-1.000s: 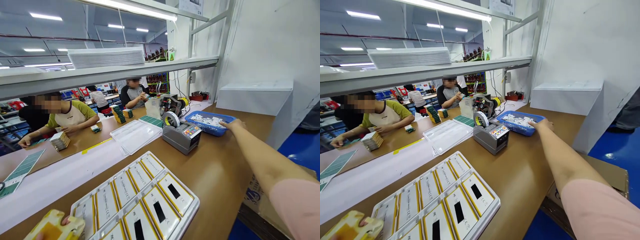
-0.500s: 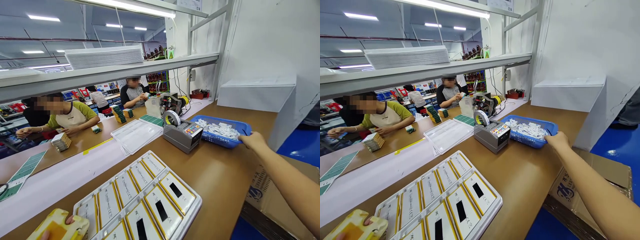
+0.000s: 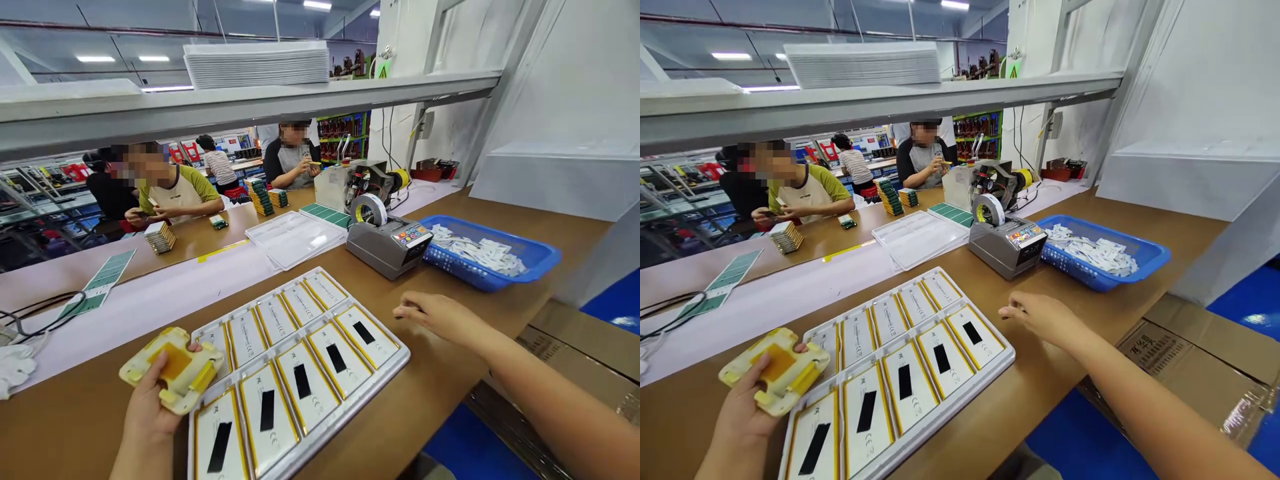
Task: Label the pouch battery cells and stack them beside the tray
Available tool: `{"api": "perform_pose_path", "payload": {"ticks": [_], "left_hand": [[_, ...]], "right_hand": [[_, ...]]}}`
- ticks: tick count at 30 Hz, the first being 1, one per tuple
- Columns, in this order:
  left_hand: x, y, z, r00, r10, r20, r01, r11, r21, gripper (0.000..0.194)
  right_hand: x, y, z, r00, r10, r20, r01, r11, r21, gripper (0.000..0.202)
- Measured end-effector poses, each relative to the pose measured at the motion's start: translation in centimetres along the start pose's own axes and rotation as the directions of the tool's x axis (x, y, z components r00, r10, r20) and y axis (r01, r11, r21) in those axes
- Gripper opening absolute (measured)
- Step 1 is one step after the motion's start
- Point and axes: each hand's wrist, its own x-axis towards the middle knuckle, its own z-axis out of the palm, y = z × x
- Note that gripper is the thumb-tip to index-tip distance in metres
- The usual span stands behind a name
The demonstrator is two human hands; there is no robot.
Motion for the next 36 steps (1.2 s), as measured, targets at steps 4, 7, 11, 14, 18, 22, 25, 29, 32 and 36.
{"api": "perform_pose_path", "payload": {"ticks": [4,7,11,14,18,22,25,29,32,36], "left_hand": [[-0.5,-0.2,0.3,0.989,0.097,0.111,-0.099,0.995,0.016,0.037],[-0.9,-0.4,0.8,0.981,0.041,0.189,-0.037,0.999,-0.025,0.036],[-1.1,-1.1,1.5,0.967,-0.069,0.245,0.091,0.993,-0.081,0.037],[-1.2,-1.5,1.8,0.951,-0.120,0.285,0.151,0.984,-0.091,0.039],[-1.0,-1.8,1.7,0.928,-0.147,0.343,0.194,0.975,-0.110,0.041],[-1.0,-2.1,1.2,0.907,-0.149,0.393,0.231,0.958,-0.171,0.048],[-1.3,-2.5,0.7,0.875,-0.129,0.467,0.250,0.946,-0.206,0.050],[-1.4,-2.9,0.1,0.845,-0.152,0.513,0.293,0.934,-0.206,0.050],[-1.7,-3.1,0.0,0.830,-0.180,0.528,0.326,0.924,-0.198,0.053],[-2.2,-2.9,0.0,0.800,-0.128,0.587,0.303,0.930,-0.210,0.052]], "right_hand": [[2.1,-3.4,0.8,0.972,-0.236,-0.007,0.223,0.930,-0.291,0.020],[2.0,-4.7,1.0,0.948,-0.318,-0.030,0.263,0.829,-0.493,0.017],[0.9,-6.3,1.8,0.935,-0.354,0.019,0.295,0.749,-0.593,0.019],[0.9,-6.6,2.1,0.946,-0.322,0.045,0.284,0.752,-0.595,0.021],[2.6,-5.7,1.3,0.983,-0.142,0.120,0.180,0.884,-0.432,0.033],[3.6,-5.2,1.2,0.950,-0.148,0.276,0.168,0.984,-0.051,0.049],[3.5,-5.3,1.5,0.909,-0.184,0.374,0.140,0.980,0.140,0.042],[5.0,-7.7,0.7,0.907,-0.181,0.380,0.015,0.917,0.400,0.037],[6.9,-13.8,1.2,0.897,-0.339,0.285,0.115,0.799,0.590,0.031],[7.7,-24.7,4.4,0.848,-0.462,0.261,0.292,0.817,0.498,0.024]]}}
